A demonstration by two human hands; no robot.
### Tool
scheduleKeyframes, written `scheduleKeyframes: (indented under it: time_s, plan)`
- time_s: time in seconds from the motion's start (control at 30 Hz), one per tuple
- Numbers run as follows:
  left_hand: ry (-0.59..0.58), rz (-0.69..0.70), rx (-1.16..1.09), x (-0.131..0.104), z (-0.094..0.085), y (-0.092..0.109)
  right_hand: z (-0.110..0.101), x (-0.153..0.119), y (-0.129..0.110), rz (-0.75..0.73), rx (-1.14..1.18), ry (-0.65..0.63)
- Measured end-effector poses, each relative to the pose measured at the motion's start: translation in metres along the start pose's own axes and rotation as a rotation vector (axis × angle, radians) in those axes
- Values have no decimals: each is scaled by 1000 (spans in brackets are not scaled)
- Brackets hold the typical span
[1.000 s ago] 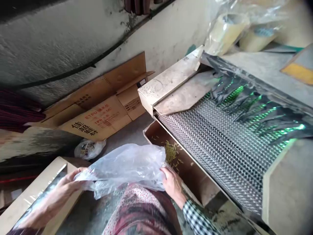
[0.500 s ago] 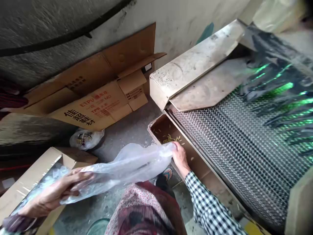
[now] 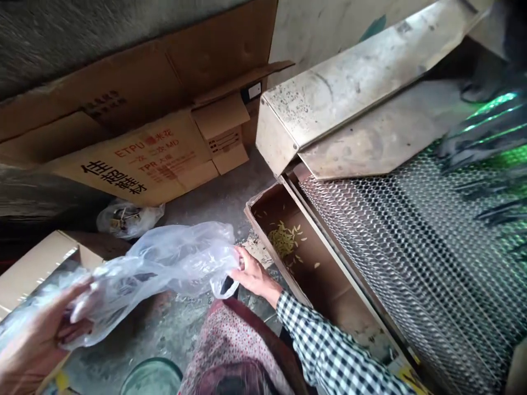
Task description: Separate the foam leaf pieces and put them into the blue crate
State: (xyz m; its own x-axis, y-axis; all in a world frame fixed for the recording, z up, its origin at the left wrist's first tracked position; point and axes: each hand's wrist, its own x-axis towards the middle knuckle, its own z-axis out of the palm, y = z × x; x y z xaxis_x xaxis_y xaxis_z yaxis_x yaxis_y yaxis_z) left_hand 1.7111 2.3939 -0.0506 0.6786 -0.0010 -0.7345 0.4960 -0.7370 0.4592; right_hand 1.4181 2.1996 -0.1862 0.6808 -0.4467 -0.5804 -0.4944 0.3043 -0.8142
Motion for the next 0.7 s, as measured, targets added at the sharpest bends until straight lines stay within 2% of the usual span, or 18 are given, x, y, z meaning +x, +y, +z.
scheduleKeyframes:
  time_s: [0.07, 0.1, 0.2, 0.27, 0.3, 0.4, 0.5, 0.57, 0.63, 0.7]
  plan:
    - [-62, -11, 14, -18, 37, -22, -16, -20, 27, -46, 59, -54]
    - [-90, -13, 23, -25, 58, -38, -26, -31, 41, -78, 73, -37]
    - [-131, -32, -5, -29, 127, -100, -61, -61, 91, -127, 59, 145]
    - [-178, -38, -22, -17, 181, -146, -88, -73, 134, -83, 105, 302]
    - [-261, -14, -9, -7, 211, -168, -103, -75, 159, -42, 136, 384]
    - [-407, 8, 67, 26, 306, -219, -145, -68, 241, 117, 166, 589]
    - [-551, 54, 74, 60, 395, -248, -169, -34, 315, 255, 49, 636]
    - [-587, 48, 16, 82, 438, -261, -170, 7, 349, 274, -118, 591]
    - [-587, 11, -48, 102, 467, -274, -162, 60, 370, 213, -302, 500]
    - [-564, -41, -90, 115, 484, -286, -151, 116, 383, 117, -411, 415]
